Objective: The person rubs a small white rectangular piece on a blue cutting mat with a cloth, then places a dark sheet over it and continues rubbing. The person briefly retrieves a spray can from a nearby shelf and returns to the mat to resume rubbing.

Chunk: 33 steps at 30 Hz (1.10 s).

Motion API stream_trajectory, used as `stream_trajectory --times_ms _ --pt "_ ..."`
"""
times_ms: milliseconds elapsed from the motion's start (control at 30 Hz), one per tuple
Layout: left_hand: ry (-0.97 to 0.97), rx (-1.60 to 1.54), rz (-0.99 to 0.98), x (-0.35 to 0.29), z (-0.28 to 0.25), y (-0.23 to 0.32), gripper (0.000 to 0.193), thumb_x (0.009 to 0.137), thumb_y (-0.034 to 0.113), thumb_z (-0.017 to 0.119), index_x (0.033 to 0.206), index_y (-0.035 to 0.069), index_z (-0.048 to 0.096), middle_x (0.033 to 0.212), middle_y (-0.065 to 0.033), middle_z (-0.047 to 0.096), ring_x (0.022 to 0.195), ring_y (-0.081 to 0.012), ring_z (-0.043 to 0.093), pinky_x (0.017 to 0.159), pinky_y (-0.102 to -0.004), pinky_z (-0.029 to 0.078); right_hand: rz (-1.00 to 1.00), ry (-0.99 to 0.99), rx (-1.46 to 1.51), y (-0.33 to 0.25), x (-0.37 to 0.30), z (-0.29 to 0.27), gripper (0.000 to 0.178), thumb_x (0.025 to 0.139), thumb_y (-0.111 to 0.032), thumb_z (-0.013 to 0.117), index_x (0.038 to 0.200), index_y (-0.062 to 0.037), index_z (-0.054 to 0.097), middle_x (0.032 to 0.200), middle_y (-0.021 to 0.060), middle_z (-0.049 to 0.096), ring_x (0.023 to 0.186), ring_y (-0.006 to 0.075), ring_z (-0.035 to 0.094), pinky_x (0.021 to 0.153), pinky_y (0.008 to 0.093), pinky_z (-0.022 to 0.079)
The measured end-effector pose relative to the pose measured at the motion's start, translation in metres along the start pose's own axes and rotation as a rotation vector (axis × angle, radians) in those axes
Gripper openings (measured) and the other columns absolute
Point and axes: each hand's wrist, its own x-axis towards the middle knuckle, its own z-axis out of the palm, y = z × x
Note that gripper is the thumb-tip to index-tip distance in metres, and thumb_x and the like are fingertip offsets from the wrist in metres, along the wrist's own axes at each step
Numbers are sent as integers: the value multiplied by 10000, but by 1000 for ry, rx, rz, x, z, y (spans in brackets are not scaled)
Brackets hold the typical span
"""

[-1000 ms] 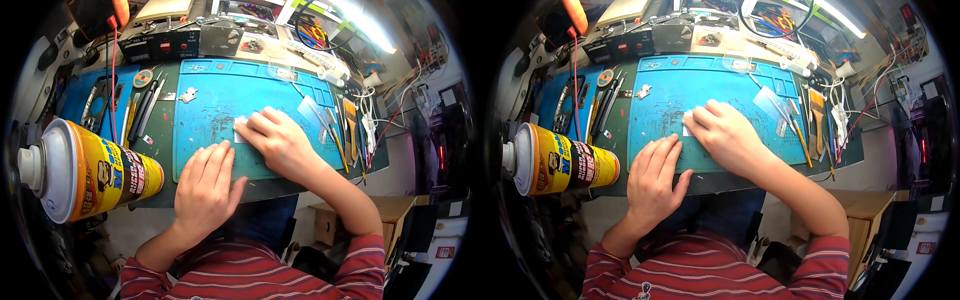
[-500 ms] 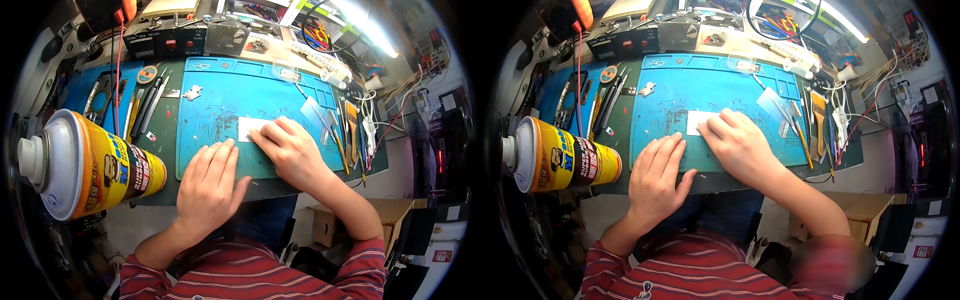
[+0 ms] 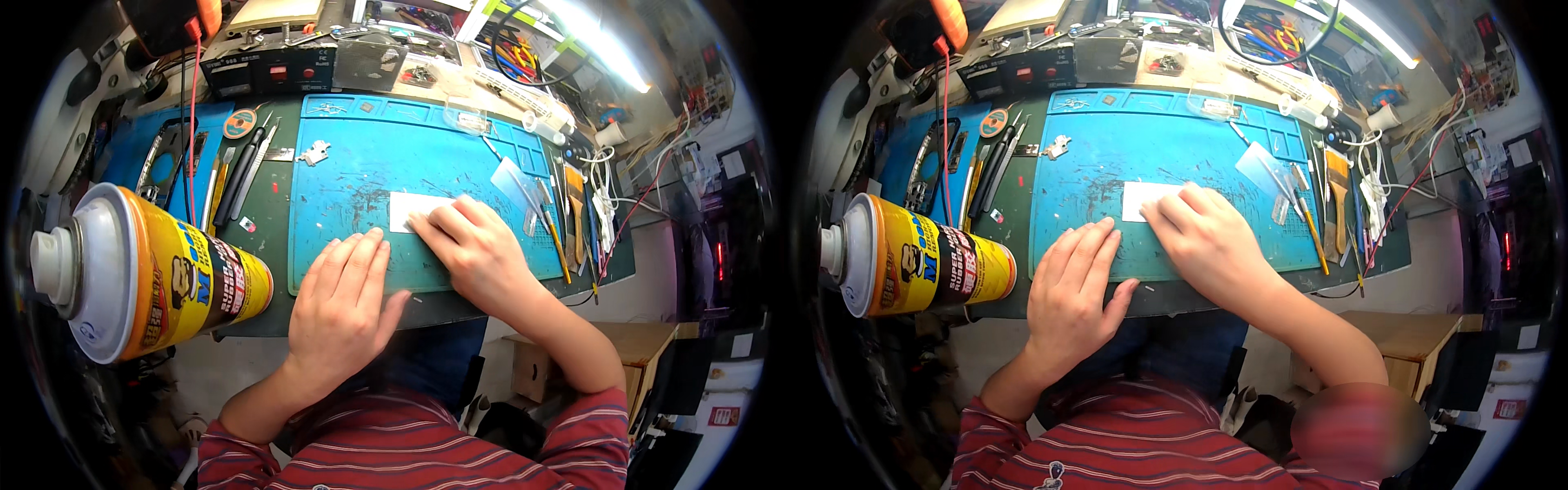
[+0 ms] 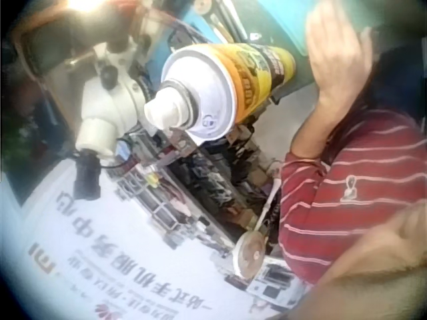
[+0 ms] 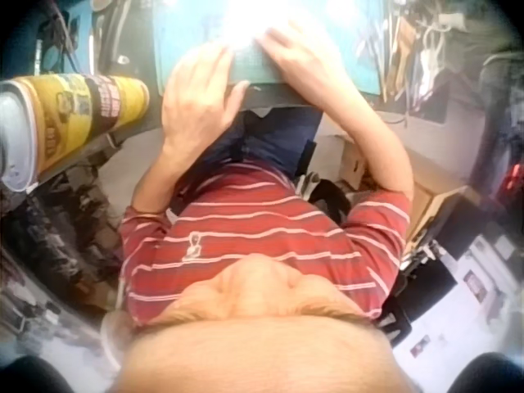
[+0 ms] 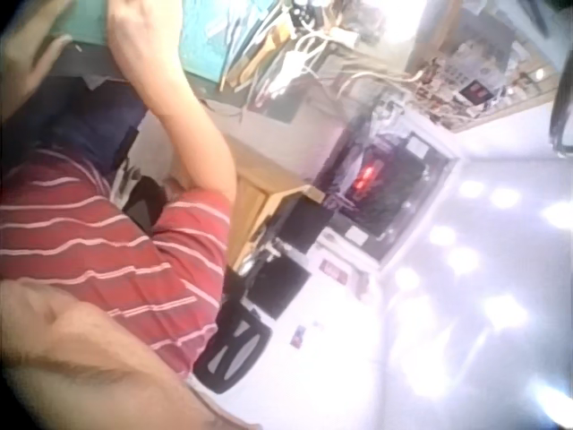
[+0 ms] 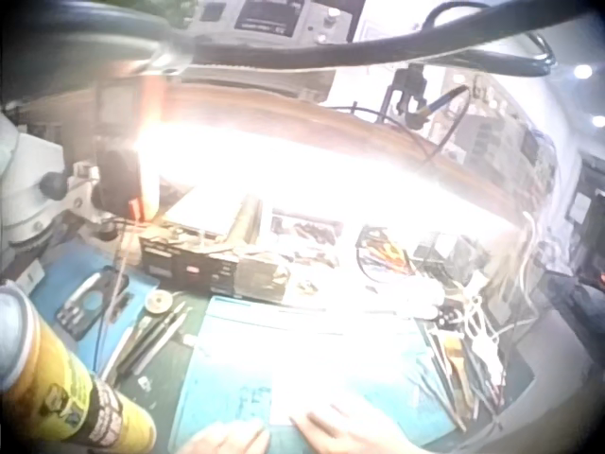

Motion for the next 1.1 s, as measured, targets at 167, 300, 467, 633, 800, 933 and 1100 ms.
stream_trajectory --times_ms 167,300,467,633,800,933,1100 --pt "7 3 7 2 3 2 579 923 257 840 1412 -25 709 1506 -148 679 1363 -348 637 1190 -496 498 21 -23 -8 6 23 6 412 887 -126 709 1275 6 748 1056 57 633 1033 228 643 913 363 564" --pt "-9 -6 -2 0 -1 0 576 923 254 841 1410 -25 709 1505 -149 678 1363 -350 637 1190 -495 498 34 -28 72 -1 -3 -5 455 857 -57 710 1305 14 747 1088 82 655 998 274 637 890 382 566" --pt "1 2 10 2 2 1 574 925 257 840 1408 -26 710 1504 -149 679 1360 -349 639 1189 -499 498 12 14 32 6 24 9 407 888 -131 700 1267 11 743 1043 73 631 1001 250 649 906 375 571" --pt "3 6 -2 1 0 1 582 920 261 844 1407 -27 709 1501 -150 681 1361 -347 638 1188 -499 498 26 -37 70 19 -8 -5 407 880 -92 696 1277 -24 754 1061 64 636 998 249 647 906 377 572" --pt "-1 18 7 1 1 0 588 916 264 842 1410 -27 708 1496 -151 682 1362 -346 637 1188 -502 497 -3 14 43 21 19 10 392 881 -89 700 1263 -36 767 1065 63 637 986 250 642 906 385 578" --pt "-2 1 -2 0 -1 1 589 915 260 843 1411 -27 707 1496 -152 683 1361 -348 638 1187 -501 498 1 -47 24 30 -7 -2 361 909 -117 698 1249 -11 752 1059 55 630 1014 230 639 912 358 566" --pt "0 10 -2 1 1 1 587 915 258 843 1409 -27 707 1497 -153 682 1361 -348 640 1190 -502 497 -50 5 -25 25 18 7 358 899 -124 707 1233 -5 754 1053 49 632 1000 216 642 893 359 572"
